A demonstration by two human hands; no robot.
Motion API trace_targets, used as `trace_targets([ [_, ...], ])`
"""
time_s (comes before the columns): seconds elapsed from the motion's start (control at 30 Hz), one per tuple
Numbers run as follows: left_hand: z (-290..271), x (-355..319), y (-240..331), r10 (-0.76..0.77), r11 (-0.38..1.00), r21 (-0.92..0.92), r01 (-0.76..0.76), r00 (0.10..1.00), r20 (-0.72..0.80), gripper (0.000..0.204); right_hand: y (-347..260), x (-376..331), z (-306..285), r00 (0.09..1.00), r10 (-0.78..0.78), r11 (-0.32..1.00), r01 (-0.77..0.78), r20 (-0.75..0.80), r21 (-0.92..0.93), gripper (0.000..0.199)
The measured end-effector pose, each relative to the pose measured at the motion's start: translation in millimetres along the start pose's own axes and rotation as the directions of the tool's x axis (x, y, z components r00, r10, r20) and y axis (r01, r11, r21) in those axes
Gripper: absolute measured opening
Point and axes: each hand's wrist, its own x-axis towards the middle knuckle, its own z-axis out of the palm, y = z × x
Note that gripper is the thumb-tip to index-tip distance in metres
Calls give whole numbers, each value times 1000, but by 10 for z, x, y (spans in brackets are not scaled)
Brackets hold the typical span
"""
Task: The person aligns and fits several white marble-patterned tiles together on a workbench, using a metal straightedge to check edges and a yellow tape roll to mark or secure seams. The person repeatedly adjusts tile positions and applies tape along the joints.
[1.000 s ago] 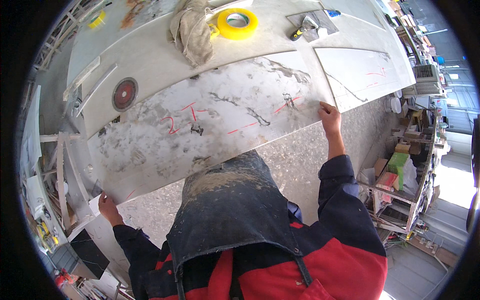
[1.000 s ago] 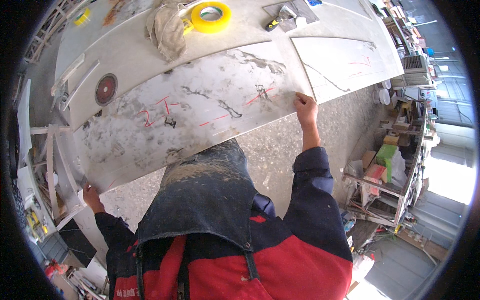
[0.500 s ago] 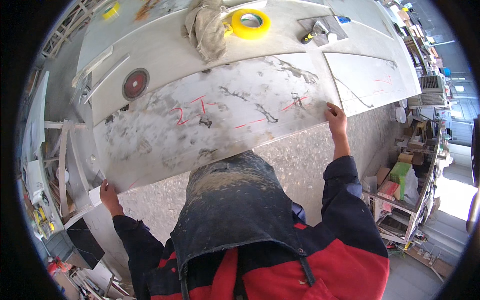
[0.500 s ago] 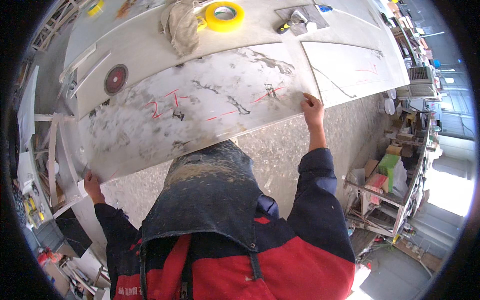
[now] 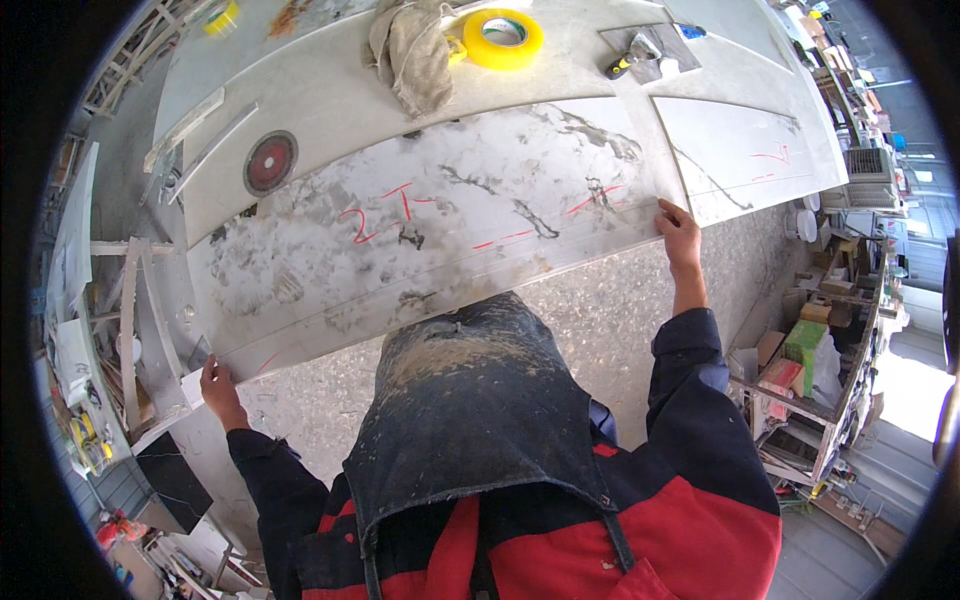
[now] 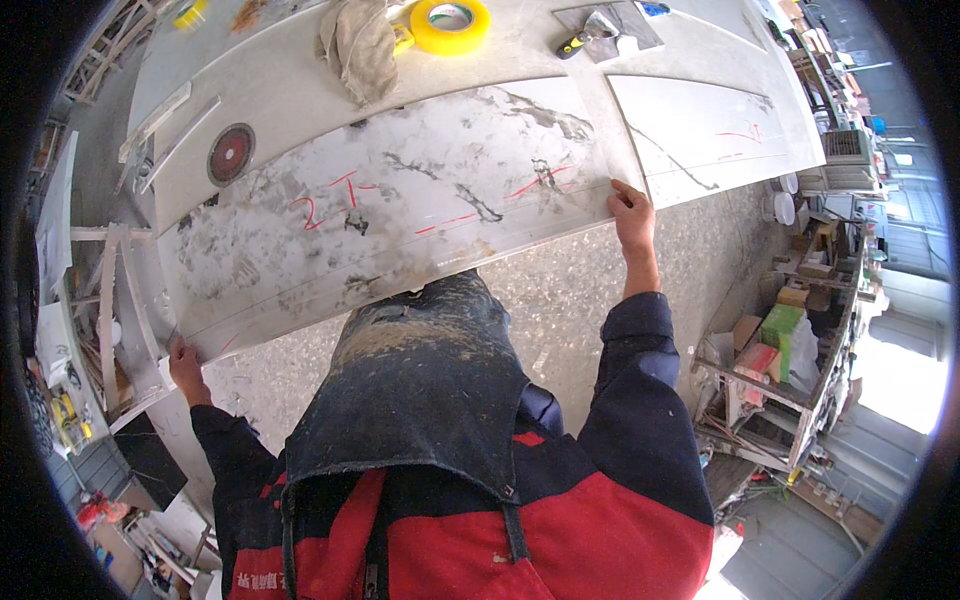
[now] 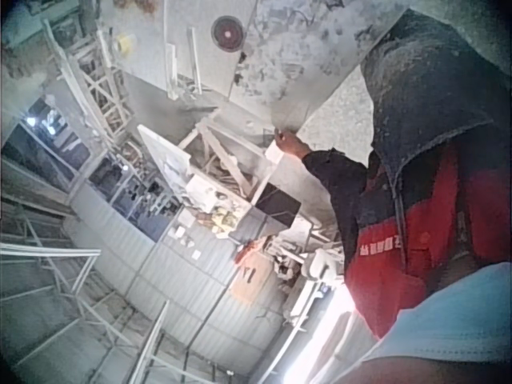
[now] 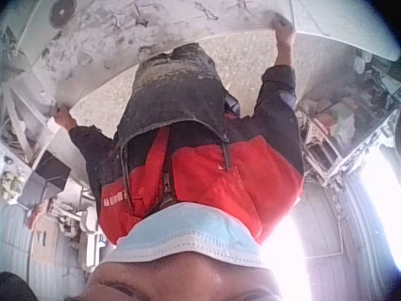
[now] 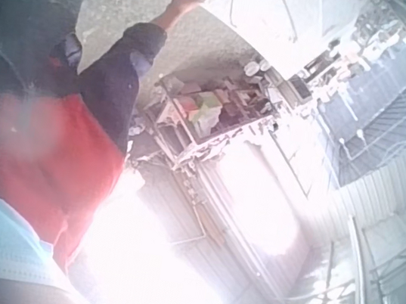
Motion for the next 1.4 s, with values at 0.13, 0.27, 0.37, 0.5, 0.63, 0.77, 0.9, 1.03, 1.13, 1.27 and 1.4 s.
trace_targets([
  [0.13,-33,18,-48,14,999,50,-13,1000,-11,50,13,13,-10,1000,-8,1000,8,3,-6,41],
  [0.27,-55,47,-191,9,1000,27,-8,1000,-27,49,14,14,3,1000,2,1000,-2,6,9,41],
  [0.37,-33,-2,-46,1,1000,6,-1,1000,-9,48,34,11,-32,1000,-12,1000,12,-4,-9,41],
  [0.5,-2,-94,139,-44,999,14,44,999,-23,48,-6,-1,-19,1000,-10,1000,10,-14,-20,41],
  [0.63,-97,-43,-87,-34,999,-33,33,999,-23,49,66,63,-18,998,33,999,-33,44,-4,43],
  [0.77,-47,-95,13,6,996,91,0,998,-66,46,91,55,-69,999,-9,1000,10,40,-4,44],
  [0.9,97,-207,281,78,987,149,-64,993,-85,41,212,120,-196,995,23,1000,-21,99,-23,44],
  [1.03,-90,-181,17,52,991,129,-37,993,-110,44,323,200,-79,995,9,999,-13,99,43,47],
  [1.13,36,-252,254,1,999,38,3,994,-106,44,357,216,-150,995,22,1000,-22,101,-6,48],
  [1.27,-51,-329,406,34,996,83,-30,998,-54,43,236,184,-121,994,-27,997,34,105,-65,50],
  [1.4,-68,-355,438,-36,999,39,37,998,-45,42,70,150,-126,993,-10,989,27,122,-143,51],
])
